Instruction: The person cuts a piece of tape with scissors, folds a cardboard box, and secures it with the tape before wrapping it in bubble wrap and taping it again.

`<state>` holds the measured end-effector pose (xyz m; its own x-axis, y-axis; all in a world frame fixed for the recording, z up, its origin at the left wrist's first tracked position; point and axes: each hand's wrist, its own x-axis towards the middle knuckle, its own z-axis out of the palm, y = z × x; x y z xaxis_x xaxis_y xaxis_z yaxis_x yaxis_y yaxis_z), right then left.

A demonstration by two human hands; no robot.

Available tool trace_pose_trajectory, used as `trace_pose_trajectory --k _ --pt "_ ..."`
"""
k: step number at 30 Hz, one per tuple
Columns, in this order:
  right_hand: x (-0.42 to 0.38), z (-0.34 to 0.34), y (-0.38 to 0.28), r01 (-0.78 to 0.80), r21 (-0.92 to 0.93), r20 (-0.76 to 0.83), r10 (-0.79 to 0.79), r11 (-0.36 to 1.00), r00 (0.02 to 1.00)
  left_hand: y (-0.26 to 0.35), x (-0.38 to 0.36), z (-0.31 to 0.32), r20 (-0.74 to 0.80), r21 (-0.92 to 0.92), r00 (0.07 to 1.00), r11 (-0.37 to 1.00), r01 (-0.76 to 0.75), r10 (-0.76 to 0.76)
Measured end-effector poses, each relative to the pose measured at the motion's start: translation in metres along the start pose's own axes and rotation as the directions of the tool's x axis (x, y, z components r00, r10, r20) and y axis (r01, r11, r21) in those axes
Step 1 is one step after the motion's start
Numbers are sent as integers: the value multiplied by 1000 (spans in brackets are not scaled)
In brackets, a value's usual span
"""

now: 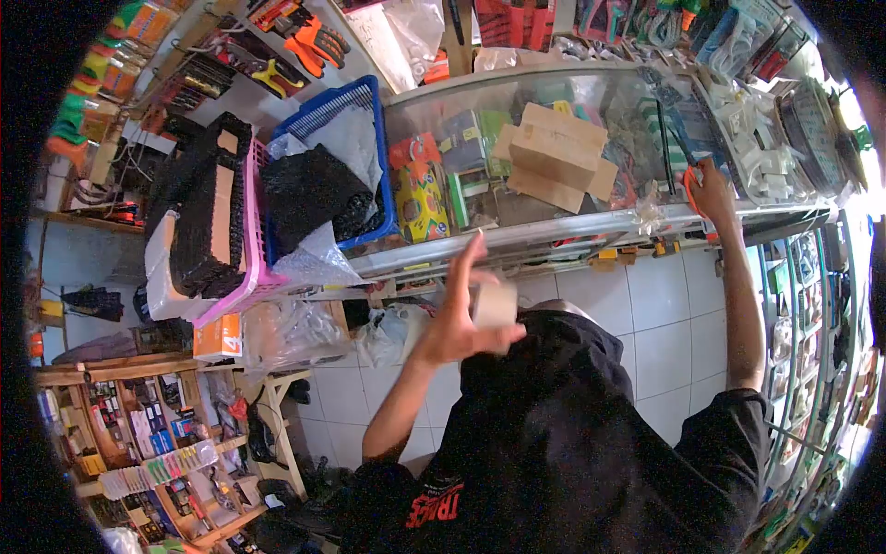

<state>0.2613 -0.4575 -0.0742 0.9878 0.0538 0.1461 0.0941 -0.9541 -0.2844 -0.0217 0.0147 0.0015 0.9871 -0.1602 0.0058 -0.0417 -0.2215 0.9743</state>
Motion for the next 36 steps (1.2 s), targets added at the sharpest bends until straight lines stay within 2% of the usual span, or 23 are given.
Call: trace_pose_trajectory --k 1,3,4,7,11,12,14,15,18,21,22,23,24,25,26,27,28,29,30,31,32,33,36 --pt "3 6 0 -1 -5 -27 1 1000 1000 7 13 -12 -43 235 997 970 -55 67" --pt "9 14 0 -6 -16 -85 5 1000 996 15 37 -27 -106 545 973 830 -117 207" --pt "11 15 1 19 29 -68 -17 999 998 29 48 -32 -121 613 984 789 -29 130" --pt "13 19 0 86 64 -94 -80 994 992 23 79 -41 -123 771 991 634 60 56" --pt "9 19 -6 -12 73 -38 15 997 999 -3 106 -54 -124 883 990 463 82 62" --pt "8 19 -8 -2 44 -42 4 999 999 -1 109 -56 -129 883 991 458 103 26" --pt "8 19 -13 16 -13 -49 -17 1000 999 -3 112 -61 -90 887 994 457 56 53" --pt "5 16 -21 -28 -25 -52 27 999 998 -4 113 -62 -72 889 995 457 34 67" --pt "-3 9 -44 -139 -39 -53 136 990 989 -2 113 -58 -103 838 980 546 -8 173" --pt "-4 12 -47 -180 -3 -64 179 984 982 23 103 -40 -41 603 957 771 -204 286" --pt "-7 11 -49 -179 15 -82 180 984 980 27 97 -33 -34 536 962 818 -210 270" --pt "-10 10 -51 -178 35 -99 180 983 979 34 93 -24 -39 324 977 927 -188 211" --pt "-14 7 -56 -145 52 -203 152 988 967 40 90 -15 -29 95 988 985 -145 149" --pt "-19 2 -65 -113 63 -303 127 992 945 43 87 -7 -5 -140 996 987 -84 84" --pt "-25 -3 -76 -80 69 -398 101 994 912 42 86 -1 57 -290 998 957 -11 29" --pt "-32 -9 -88 -30 312 -358 147 949 922 41 87 6 84 -342 996 940 -7 38" --pt "-41 -15 -104 12 537 -310 183 844 933 40 88 14 109 -394 993 919 -1 48" --pt "-51 -17 -119 46 728 -258 211 684 943 39 90 23 133 -445 989 895 5 61" --pt "-66 -10 -132 97 828 -222 164 552 961 43 92 31 175 -431 984 900 68 10" --pt "-83 -5 -148 136 906 -197 115 401 974 41 94 39 181 -486 983 871 73 19" --pt "-99 -13 -169 1 988 -16 96 153 995 39 94 47 187 -539 982 839 81 25" --pt "-112 -25 -189 -152 983 156 34 -101 987 37 95 54 193 -590 981 802 93 28" --pt "-130 -35 -223 -265 892 269 -42 -366 962 38 105 68 211 -639 976 763 97 53"
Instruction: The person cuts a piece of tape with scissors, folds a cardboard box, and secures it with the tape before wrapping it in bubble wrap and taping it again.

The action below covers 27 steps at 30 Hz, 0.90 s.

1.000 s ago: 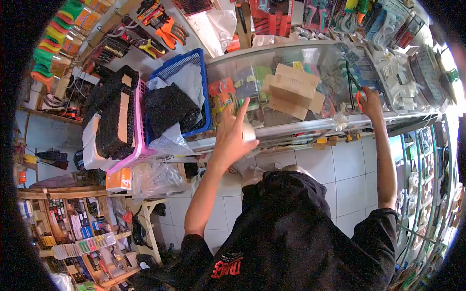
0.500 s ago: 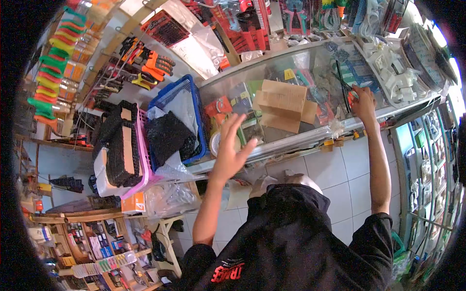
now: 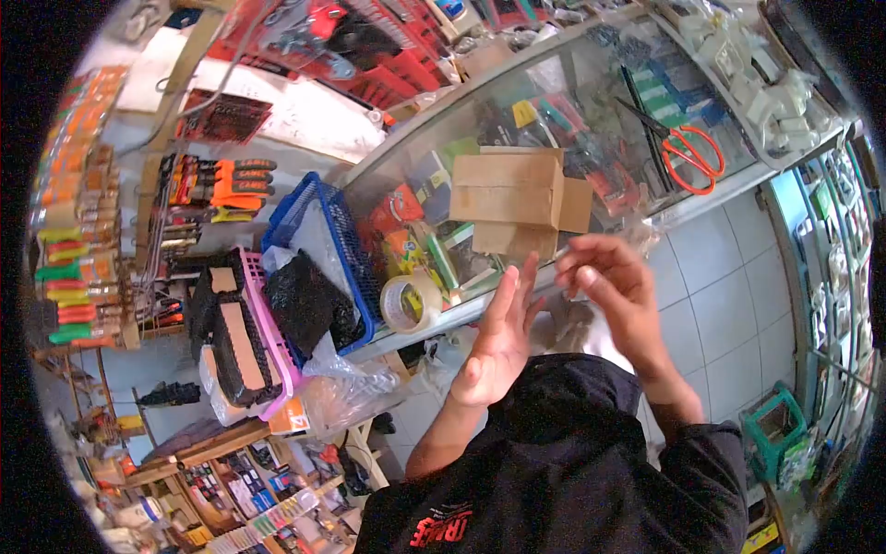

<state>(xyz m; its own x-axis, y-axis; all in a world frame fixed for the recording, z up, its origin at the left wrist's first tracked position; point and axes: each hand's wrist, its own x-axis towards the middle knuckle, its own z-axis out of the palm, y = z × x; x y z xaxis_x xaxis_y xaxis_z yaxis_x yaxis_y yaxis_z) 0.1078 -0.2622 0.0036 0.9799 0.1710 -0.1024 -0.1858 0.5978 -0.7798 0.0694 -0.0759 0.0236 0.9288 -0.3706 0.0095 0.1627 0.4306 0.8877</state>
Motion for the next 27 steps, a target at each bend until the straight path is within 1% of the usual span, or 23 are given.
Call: trace_pose_trajectory --k 2,4,7,9,11,13,15,18,19,21,24,27 --pt "-3 13 4 -39 144 25 35 989 999 -7 2 1 14 -48 1000 999 2 -2" --pt "-3 17 6 -40 188 26 36 981 999 -14 0 -3 40 -64 999 997 33 -31" --pt "-1 22 2 -58 220 -11 62 974 998 -15 6 -7 112 129 992 991 37 -52" --pt "1 24 1 -50 221 -43 61 974 997 -6 18 2 77 230 988 967 113 -133" --pt "2 23 4 -75 269 -80 100 960 992 -6 25 6 35 289 990 949 123 -139" --pt "4 23 5 -79 305 -121 121 949 985 -13 23 -2 11 369 991 922 120 -134" --pt "6 23 6 -64 328 -169 126 942 978 -21 23 -14 68 477 995 878 26 -66" --pt "11 21 4 -46 365 -182 120 930 976 -21 30 -22 147 606 989 792 -80 -13" --pt "12 20 1 -59 360 -181 132 931 975 -19 33 -24 174 653 985 748 -117 2" --pt "13 19 -4 -87 353 -176 158 931 972 -11 38 -28 237 772 971 602 -205 28" --pt "16 19 -2 -49 347 -181 118 937 976 -8 40 -29 212 788 977 591 -172 1" --pt "18 17 -1 -23 343 -220 104 939 970 -6 40 -29 198 847 980 503 -171 -1"
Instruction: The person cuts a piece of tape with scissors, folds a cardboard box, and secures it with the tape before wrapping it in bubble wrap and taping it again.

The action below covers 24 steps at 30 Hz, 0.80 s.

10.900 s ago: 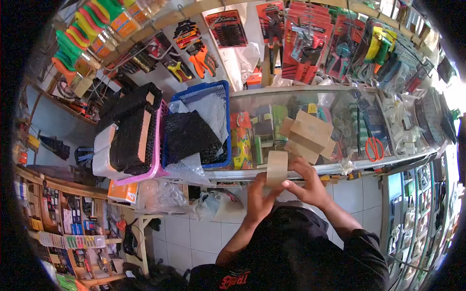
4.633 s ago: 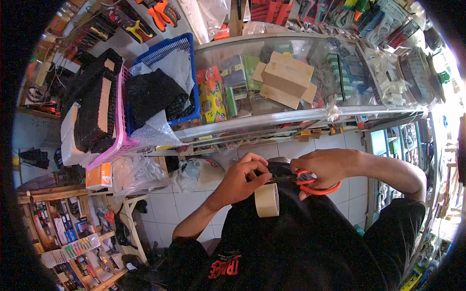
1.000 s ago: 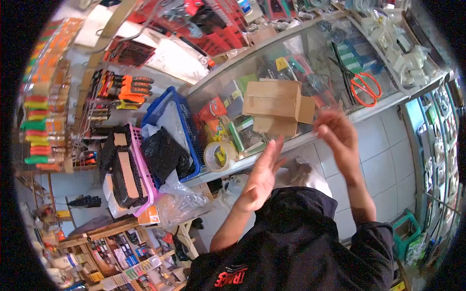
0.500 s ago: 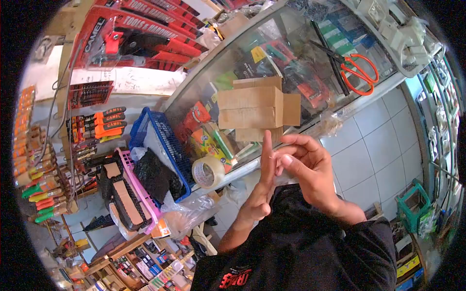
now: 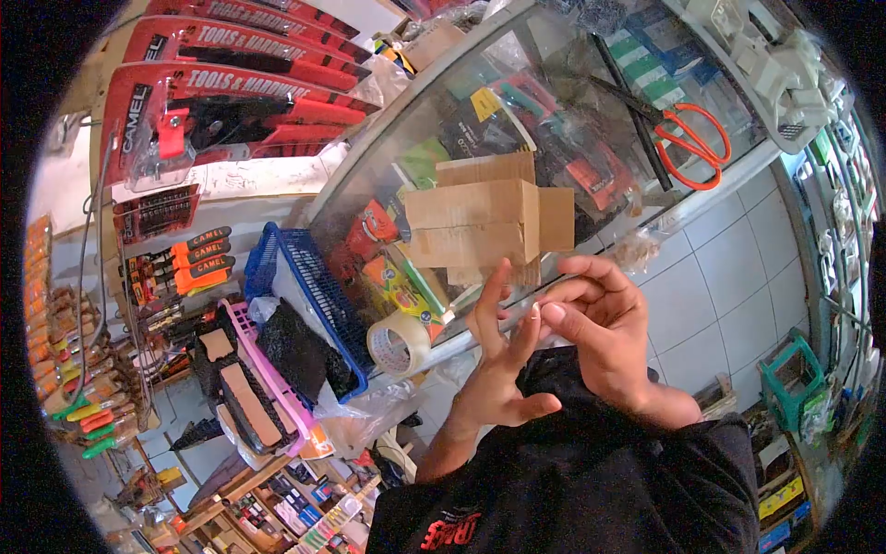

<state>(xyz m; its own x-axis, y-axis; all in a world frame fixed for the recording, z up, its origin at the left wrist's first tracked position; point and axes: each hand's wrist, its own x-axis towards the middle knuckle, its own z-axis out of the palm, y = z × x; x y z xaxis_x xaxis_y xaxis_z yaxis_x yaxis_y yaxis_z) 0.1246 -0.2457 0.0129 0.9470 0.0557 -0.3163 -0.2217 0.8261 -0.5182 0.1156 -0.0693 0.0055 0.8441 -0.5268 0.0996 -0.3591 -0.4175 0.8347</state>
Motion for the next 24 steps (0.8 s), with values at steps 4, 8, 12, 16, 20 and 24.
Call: trace_pose_trajectory --k 4,8,12,16,20,24 --pt "5 -3 5 115 -19 -12 -116 993 993 11 8 -4 -117 275 993 961 23 9" --pt "23 -9 -2 139 -125 -59 -147 982 987 8 22 -21 -227 579 973 808 107 33" --pt "50 -10 -6 181 -222 -114 -210 958 971 -1 46 -26 -184 725 981 682 100 53" --pt "55 -7 2 208 -188 -69 -225 960 972 -33 50 -14 -172 605 982 795 46 74" --pt "51 -5 5 185 -209 -60 -202 960 978 -39 47 -10 -170 581 982 813 33 81" --pt "49 -3 5 215 -236 9 -219 948 976 -44 46 -7 -184 568 974 823 -3 131"
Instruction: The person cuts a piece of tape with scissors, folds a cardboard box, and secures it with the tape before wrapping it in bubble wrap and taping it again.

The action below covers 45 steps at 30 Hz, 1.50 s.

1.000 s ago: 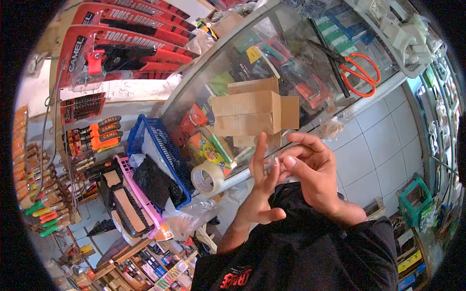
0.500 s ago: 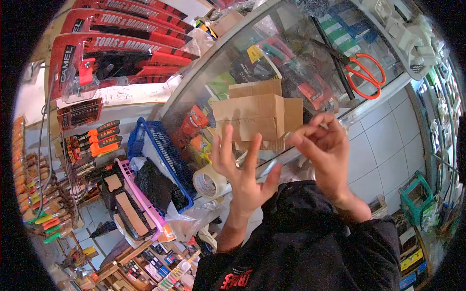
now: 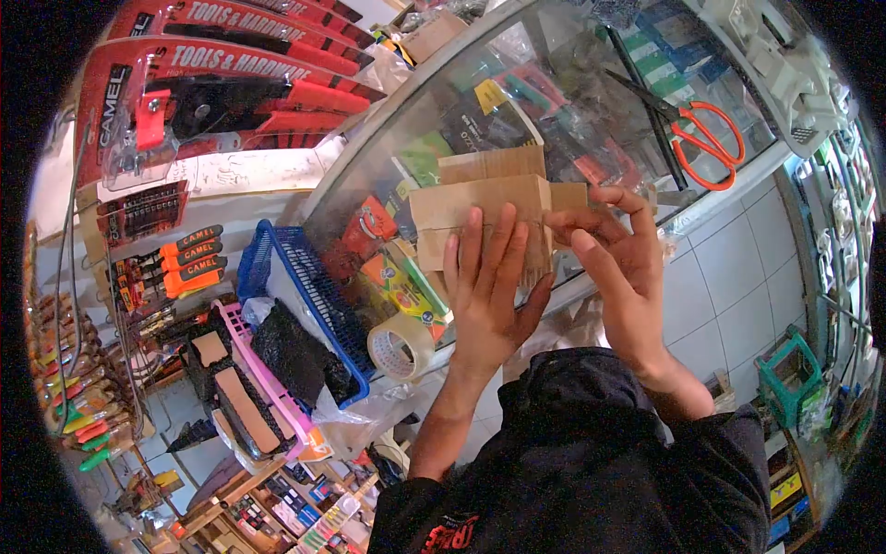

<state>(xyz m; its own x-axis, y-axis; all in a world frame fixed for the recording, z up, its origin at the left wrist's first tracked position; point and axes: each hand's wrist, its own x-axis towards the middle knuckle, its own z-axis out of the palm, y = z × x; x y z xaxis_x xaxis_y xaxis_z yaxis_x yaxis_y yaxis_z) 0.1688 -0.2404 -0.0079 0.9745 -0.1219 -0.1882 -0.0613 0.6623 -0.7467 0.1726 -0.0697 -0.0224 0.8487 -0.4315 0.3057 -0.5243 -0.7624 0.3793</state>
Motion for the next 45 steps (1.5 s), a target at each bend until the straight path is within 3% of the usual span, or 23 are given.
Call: trace_pose_trajectory --k 10,13,22,34,41,45 --pt "-3 6 -13 -48 -61 -5 48 997 999 -4 3 2 -33 -27 998 999 -47 46" --pt "-3 2 -10 66 -51 44 -64 997 997 -5 2 3 -35 -15 998 999 -43 43" --pt "-5 0 -1 182 -186 119 -162 965 980 -9 2 5 -36 -1 998 998 -58 58" --pt "-3 4 -15 201 -423 225 -113 884 968 -7 5 0 22 -31 999 998 -47 48" --pt "0 3 -22 105 -394 195 -29 913 980 -10 4 10 -62 13 994 996 -89 89" --pt "11 -7 -34 -38 -256 162 82 966 983 -11 4 14 -92 48 990 993 -104 108"
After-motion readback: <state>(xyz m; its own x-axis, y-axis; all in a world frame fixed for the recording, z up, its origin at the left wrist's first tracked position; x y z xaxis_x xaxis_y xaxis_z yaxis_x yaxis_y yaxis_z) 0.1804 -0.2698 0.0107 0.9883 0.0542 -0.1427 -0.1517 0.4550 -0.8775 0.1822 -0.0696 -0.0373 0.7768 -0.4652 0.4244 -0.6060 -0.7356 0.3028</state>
